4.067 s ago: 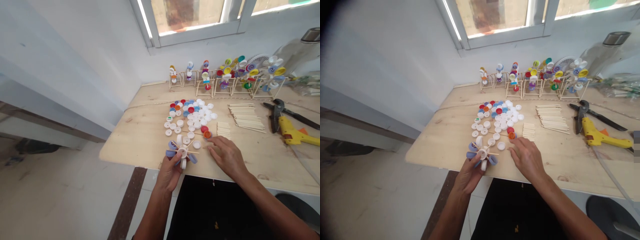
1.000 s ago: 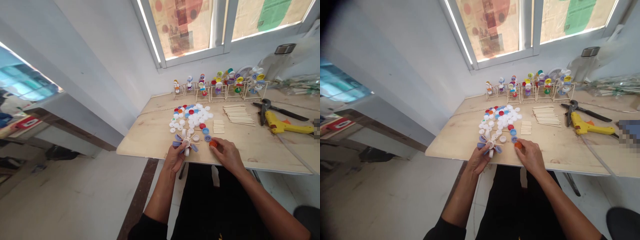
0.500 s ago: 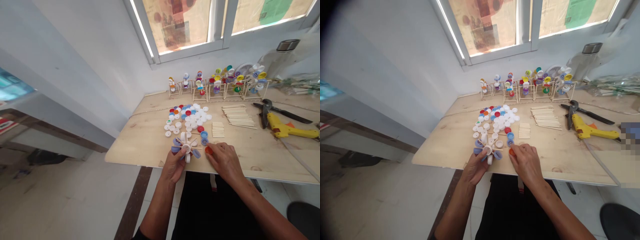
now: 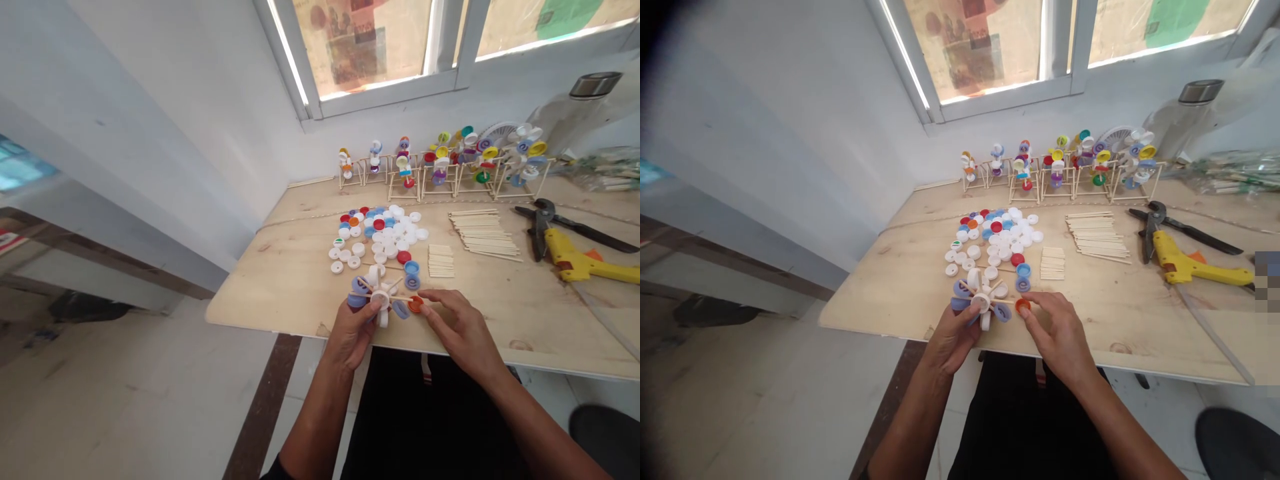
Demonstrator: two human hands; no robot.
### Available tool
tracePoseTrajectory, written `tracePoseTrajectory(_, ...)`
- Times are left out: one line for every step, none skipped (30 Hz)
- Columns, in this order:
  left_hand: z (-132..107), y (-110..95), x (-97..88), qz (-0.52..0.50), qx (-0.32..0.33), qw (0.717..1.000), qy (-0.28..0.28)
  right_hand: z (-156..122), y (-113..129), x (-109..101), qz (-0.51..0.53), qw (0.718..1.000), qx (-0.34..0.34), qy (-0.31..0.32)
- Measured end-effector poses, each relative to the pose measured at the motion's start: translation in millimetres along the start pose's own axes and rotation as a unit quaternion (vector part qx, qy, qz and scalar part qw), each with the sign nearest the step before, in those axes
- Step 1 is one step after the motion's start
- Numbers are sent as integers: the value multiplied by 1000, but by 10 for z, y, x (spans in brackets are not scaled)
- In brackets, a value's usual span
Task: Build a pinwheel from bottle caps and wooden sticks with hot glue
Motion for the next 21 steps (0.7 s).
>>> tracePoseTrajectory(-5, 4, 4, 4, 0, 1000, 7, 10, 38, -19, 33, 999, 26, 18)
tracePoseTrajectory(-11, 8, 10, 7, -1, 1000, 14, 26, 81, -32, 57, 997, 47, 37)
tracePoseTrajectory(-19, 12, 19, 11, -1, 1000, 21, 45, 127, -40, 72, 994, 64, 54)
tracePoseTrajectory(-28, 15, 31, 15, 0, 1000, 28, 67, 171, -43, 82, 991, 75, 68)
tracePoseTrajectory(-38, 17, 47, 21, 1, 999, 36, 90, 213, -39, 89, 989, 82, 80)
tracePoseTrajectory(-48, 18, 64, 29, 4, 998, 47, 112, 249, -31, 97, 987, 83, 94)
tracePoseTrajectory(-58, 18, 84, 37, 6, 997, 61, 131, 279, -19, 106, 985, 83, 106)
tracePoseTrajectory(-68, 18, 102, 47, 8, 996, 76, 148, 301, -5, 116, 983, 82, 117)
tracePoseTrajectory(-77, 18, 117, 56, 9, 994, 89, 160, 315, 9, 126, 981, 81, 124)
tracePoseTrajectory(-84, 18, 128, 65, 9, 993, 100, 168, 321, 21, 137, 979, 84, 128)
tracePoseTrajectory(-91, 18, 135, 71, 7, 992, 107, 173, 320, 29, 146, 977, 88, 129)
tracePoseTrajectory(-96, 18, 137, 75, 4, 991, 111, 173, 315, 34, 153, 976, 94, 126)
tracePoseTrajectory(-99, 18, 136, 77, 0, 991, 114, 171, 306, 35, 159, 975, 100, 122)
tracePoseTrajectory(-102, 18, 135, 77, -3, 990, 116, 167, 297, 34, 162, 974, 107, 119)
tracePoseTrajectory(-103, 18, 134, 77, -8, 990, 120, 162, 288, 32, 164, 973, 113, 116)
tracePoseTrajectory(-104, 17, 135, 77, -12, 989, 124, 156, 280, 29, 164, 973, 119, 112)
tracePoseTrajectory(-103, 15, 138, 78, -14, 989, 127, 149, 275, 28, 164, 973, 125, 108)
tracePoseTrajectory(-102, 13, 142, 81, -17, 988, 128, 143, 272, 30, 166, 972, 132, 105)
tracePoseTrajectory(-98, 10, 148, 86, -20, 988, 127, 137, 273, 37, 168, 971, 139, 103)
tracePoseTrajectory(-93, 7, 153, 91, -21, 988, 123, 133, 277, 47, 172, 969, 145, 101)
tracePoseTrajectory(-87, 5, 156, 95, -21, 988, 118, 130, 283, 60, 177, 968, 150, 100)
Point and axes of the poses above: each hand's wrist, its own z-axis towards the middle knuckle, its own x-axis out of the palm, y = z × x, the point moved 1 cm from there along z, towards the middle knuckle, and after that the axes turned 2 degrees about -y, right-handed, at the moved point
